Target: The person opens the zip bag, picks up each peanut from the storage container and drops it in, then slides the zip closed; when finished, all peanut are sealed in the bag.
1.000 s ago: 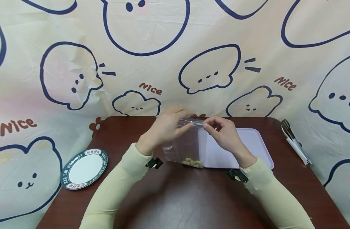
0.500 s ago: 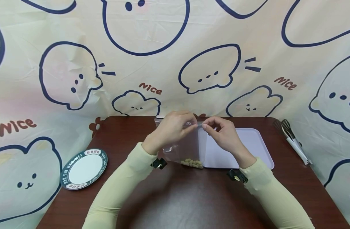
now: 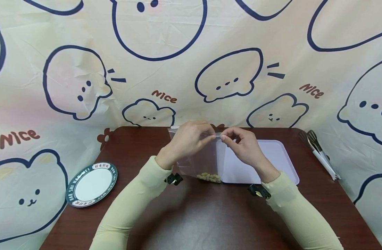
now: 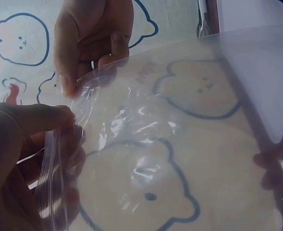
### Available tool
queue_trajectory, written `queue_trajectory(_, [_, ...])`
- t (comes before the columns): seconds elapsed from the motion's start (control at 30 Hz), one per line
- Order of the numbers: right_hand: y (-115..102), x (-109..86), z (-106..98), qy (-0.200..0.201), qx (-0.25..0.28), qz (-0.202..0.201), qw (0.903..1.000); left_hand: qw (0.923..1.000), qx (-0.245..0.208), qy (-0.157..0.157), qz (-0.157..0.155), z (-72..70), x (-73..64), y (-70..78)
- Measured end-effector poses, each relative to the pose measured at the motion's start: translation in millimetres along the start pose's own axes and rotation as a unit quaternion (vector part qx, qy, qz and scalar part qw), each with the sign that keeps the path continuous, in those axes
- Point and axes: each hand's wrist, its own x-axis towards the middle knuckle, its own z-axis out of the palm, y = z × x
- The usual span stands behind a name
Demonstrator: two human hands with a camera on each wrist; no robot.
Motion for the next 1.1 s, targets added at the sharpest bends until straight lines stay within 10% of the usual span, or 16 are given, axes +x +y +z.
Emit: queue_trajectory(1.1, [-4,-0.1,0,-0.011,-0.021,-0.004,0.9997,0.9991,0.024,0.004,-0.034,-5.4,-10.2,-9.9])
